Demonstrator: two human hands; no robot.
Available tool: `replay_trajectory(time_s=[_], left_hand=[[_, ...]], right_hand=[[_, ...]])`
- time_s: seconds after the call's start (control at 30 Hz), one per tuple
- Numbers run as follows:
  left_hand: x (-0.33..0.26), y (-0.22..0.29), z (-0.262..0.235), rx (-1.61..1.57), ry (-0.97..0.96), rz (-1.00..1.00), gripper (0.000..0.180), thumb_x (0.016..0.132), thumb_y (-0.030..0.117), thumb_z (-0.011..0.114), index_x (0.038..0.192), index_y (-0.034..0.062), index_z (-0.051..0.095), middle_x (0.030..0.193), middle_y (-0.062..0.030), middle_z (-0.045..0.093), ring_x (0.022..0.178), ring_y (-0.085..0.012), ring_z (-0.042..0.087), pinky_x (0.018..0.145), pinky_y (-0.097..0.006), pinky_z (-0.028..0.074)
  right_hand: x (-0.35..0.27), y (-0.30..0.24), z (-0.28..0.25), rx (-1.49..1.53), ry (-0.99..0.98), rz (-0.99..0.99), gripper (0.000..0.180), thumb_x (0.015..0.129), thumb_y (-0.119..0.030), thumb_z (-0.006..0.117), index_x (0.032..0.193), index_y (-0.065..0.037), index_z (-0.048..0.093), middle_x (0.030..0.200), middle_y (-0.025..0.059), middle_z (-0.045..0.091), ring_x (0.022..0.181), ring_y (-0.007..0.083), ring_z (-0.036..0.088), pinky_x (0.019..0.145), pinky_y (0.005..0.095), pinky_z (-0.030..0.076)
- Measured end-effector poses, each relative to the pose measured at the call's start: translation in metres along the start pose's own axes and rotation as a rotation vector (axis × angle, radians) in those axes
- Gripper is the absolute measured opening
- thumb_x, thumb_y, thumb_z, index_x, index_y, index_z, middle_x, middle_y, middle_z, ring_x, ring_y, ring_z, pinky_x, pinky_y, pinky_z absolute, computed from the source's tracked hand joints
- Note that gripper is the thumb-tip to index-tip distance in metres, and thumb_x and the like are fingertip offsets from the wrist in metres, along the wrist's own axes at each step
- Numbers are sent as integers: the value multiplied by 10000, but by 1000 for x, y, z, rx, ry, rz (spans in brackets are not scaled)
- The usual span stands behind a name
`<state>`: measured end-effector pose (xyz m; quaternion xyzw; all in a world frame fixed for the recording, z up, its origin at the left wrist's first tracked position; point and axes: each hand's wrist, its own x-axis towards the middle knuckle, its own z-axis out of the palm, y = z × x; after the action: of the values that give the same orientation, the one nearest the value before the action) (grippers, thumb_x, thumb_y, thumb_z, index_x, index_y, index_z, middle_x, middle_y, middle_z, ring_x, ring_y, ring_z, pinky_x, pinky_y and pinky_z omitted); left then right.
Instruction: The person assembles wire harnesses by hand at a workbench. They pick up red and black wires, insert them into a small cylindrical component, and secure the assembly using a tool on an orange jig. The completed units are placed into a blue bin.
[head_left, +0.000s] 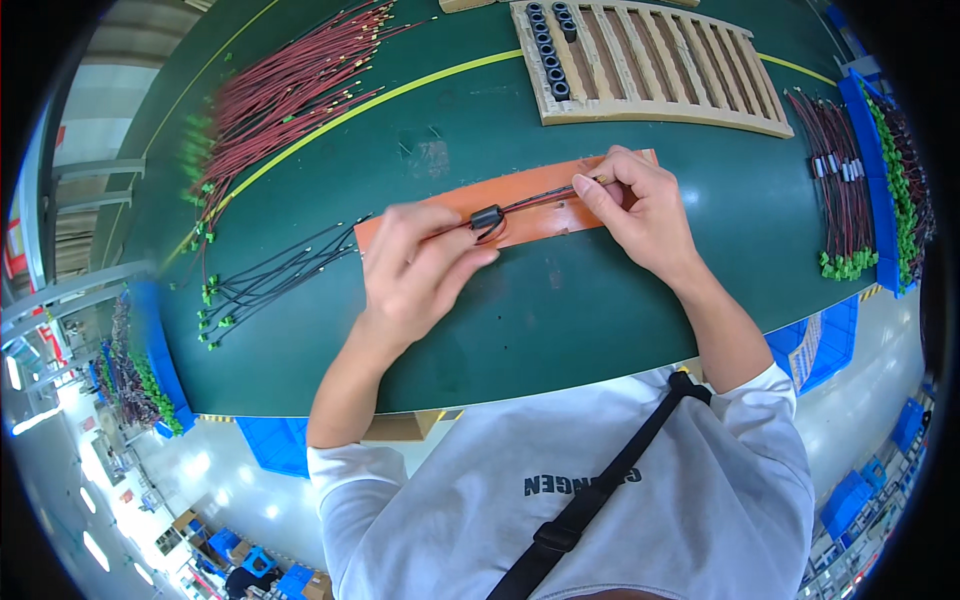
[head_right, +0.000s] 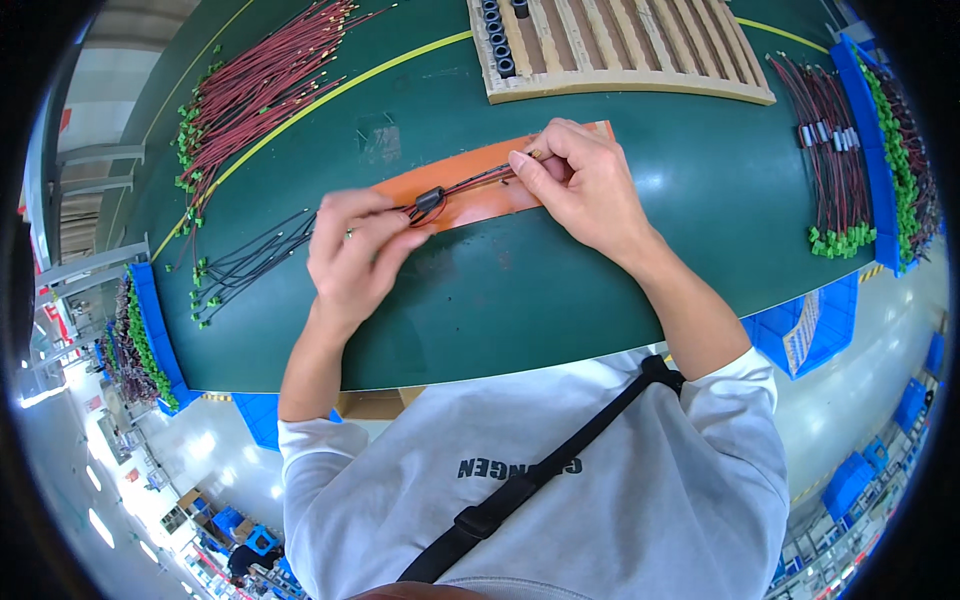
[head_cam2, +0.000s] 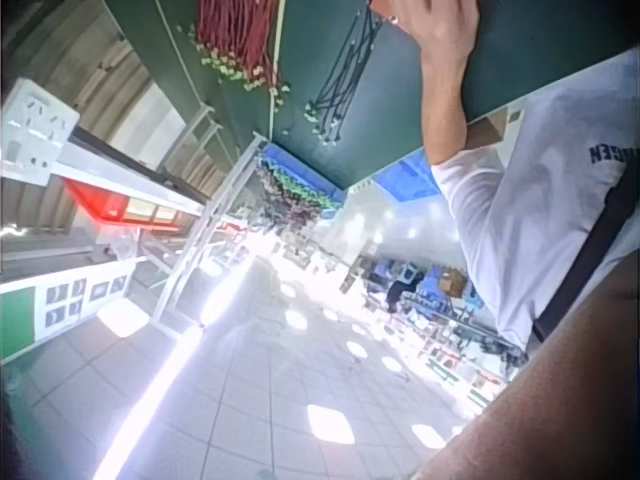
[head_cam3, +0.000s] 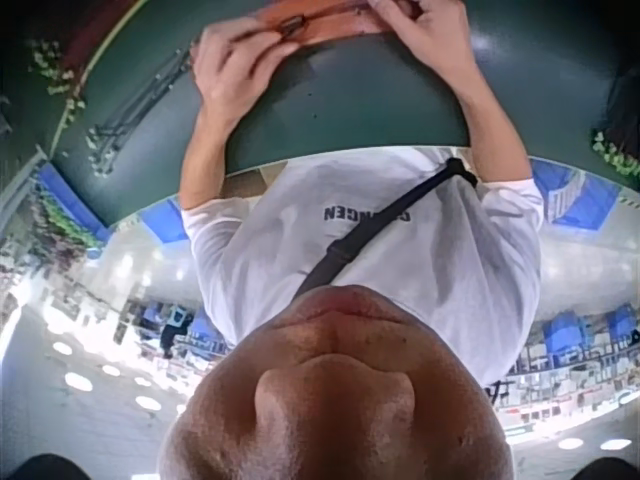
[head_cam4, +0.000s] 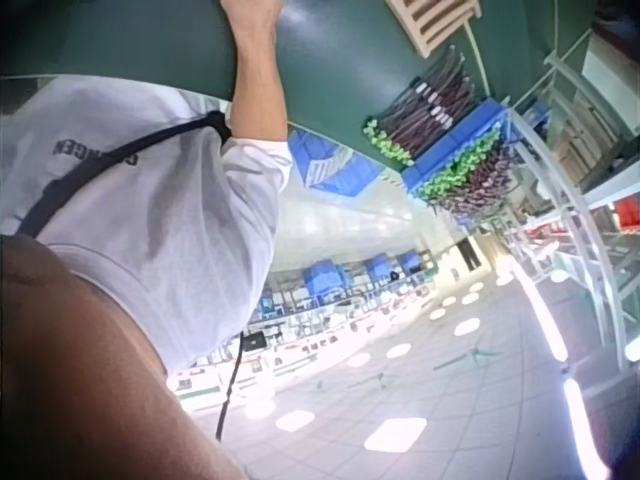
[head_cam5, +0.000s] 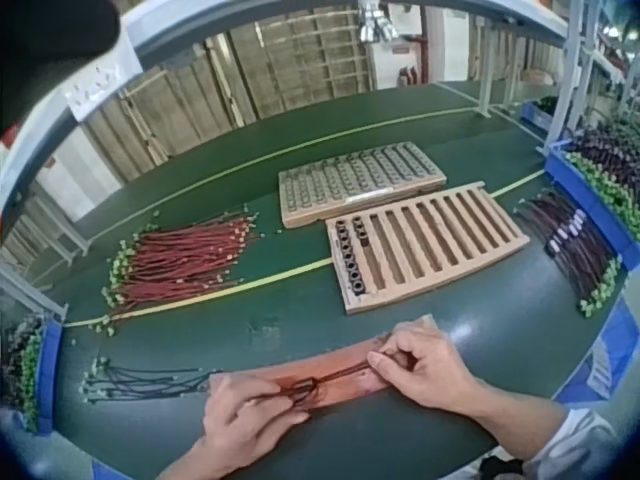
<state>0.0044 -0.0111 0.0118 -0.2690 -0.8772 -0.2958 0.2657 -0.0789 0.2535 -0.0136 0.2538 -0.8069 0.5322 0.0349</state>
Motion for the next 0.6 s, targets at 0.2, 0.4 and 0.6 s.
replay_trajectory(time_s=[0.2,0.4,0.6], left_hand=[[-6,0,6,184,-73,132,272,724,-73,810,961,-13,692,882,-113,655,748,-266,654,598,-359,526],[-5,-9,15,167,-44,-24,262,756,-87,783,991,-24,686,944,-131,652,824,-285,661,658,-371,542],[3,-4,11,81,-150,-187,237,765,-63,791,977,-13,698,1040,-140,683,937,-295,682,739,-377,565]], right_hand=[[-3,-2,-1,45,-40,113,199,928,-103,724,787,-11,617,642,19,431,619,151,400,659,345,365],[-3,5,-4,-61,-82,12,211,915,-119,720,768,-32,596,636,47,488,628,204,478,705,369,387],[-4,5,-4,-269,-88,-75,185,892,-105,721,765,-43,601,723,58,578,722,236,552,770,393,401]])
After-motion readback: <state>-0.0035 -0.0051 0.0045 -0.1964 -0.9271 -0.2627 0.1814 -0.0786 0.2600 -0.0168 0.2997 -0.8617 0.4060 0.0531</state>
